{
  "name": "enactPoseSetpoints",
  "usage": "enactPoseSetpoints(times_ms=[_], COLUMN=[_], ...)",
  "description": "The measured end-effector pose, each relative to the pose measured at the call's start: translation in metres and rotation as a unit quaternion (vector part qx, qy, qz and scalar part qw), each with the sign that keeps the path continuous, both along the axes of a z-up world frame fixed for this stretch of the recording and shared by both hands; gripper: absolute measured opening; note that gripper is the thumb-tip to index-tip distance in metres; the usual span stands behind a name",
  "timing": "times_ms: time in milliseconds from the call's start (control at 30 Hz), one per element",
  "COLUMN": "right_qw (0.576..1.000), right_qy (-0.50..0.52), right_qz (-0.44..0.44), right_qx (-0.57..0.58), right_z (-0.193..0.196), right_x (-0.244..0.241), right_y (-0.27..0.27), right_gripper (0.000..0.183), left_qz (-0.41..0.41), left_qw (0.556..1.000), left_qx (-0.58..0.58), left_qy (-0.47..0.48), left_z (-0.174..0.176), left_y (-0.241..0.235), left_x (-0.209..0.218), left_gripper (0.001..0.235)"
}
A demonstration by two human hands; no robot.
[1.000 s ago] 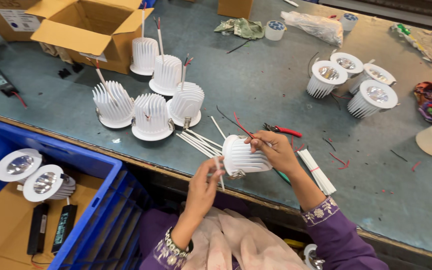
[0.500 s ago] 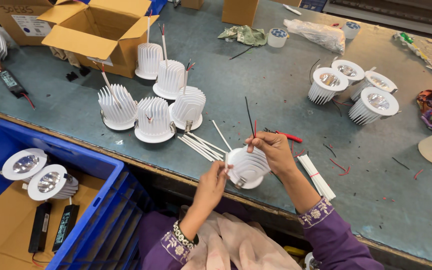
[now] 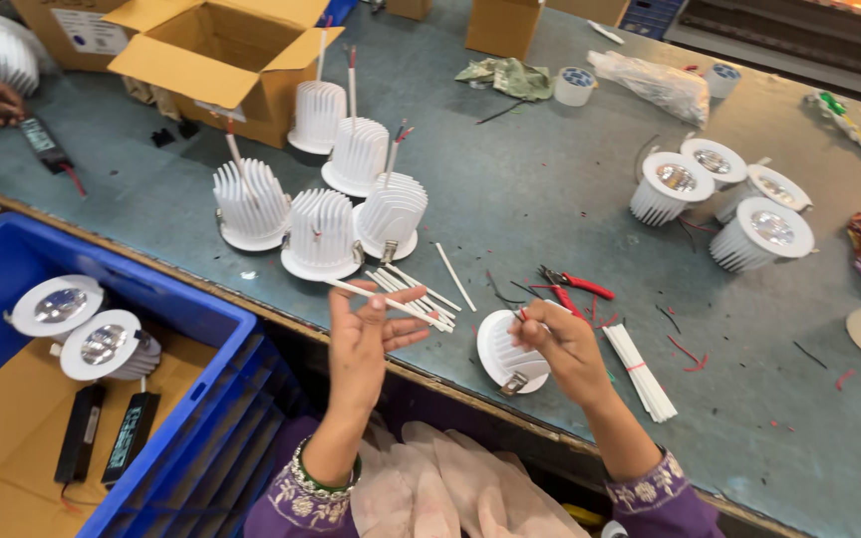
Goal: The person assembles LED light fixtures by inserting white plastic tubes into the housings and securing them with wire ties. They use pliers to cut the wires and ties, then place the finished units into a blue crate.
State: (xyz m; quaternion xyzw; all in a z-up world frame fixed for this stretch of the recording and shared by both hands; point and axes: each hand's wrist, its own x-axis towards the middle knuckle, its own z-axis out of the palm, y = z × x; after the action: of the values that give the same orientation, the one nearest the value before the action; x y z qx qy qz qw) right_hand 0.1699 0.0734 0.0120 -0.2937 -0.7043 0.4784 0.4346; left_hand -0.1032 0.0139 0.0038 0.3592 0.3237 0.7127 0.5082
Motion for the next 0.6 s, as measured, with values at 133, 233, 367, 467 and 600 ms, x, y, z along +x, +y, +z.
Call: enactPoseSetpoints(times_ms=[133,233,367,467,600], right_qw=[0.99,0.988,0.987,0.985,0.985], right_qy=[-0.082,-0.075,-0.068,-0.073,-0.075], right_qz=[0.0,0.023,0.039,0.046,0.048], right_qx=[0.115,0.135,0.141,0.149,0.151], right_z=[0.004,0.007,0.008,0.008,0.011], right_x=[-0.004,-0.007,-0.009,-0.01,-0.01], right_y=[-0.008,-0.008,-0.006,-0.006,-0.007], right_gripper=[0.032,0.035,0.036,0.035,0.034], left_qz=[-0.008,-0.013,-0.019,-0.022,-0.022], left_qw=[0.998,0.998,0.997,0.997,0.997], left_qx=[0.027,0.025,0.026,0.024,0.021], left_qy=[-0.047,-0.049,-0.07,-0.072,-0.066], left_z=[0.026,0.032,0.031,0.029,0.029], left_y=[-0.013,-0.016,-0.016,-0.015,-0.015], left_x=[-0.009,-0.007,-0.005,-0.008,-0.008], left_gripper=[0.025,0.023,0.022,0.022,0.022])
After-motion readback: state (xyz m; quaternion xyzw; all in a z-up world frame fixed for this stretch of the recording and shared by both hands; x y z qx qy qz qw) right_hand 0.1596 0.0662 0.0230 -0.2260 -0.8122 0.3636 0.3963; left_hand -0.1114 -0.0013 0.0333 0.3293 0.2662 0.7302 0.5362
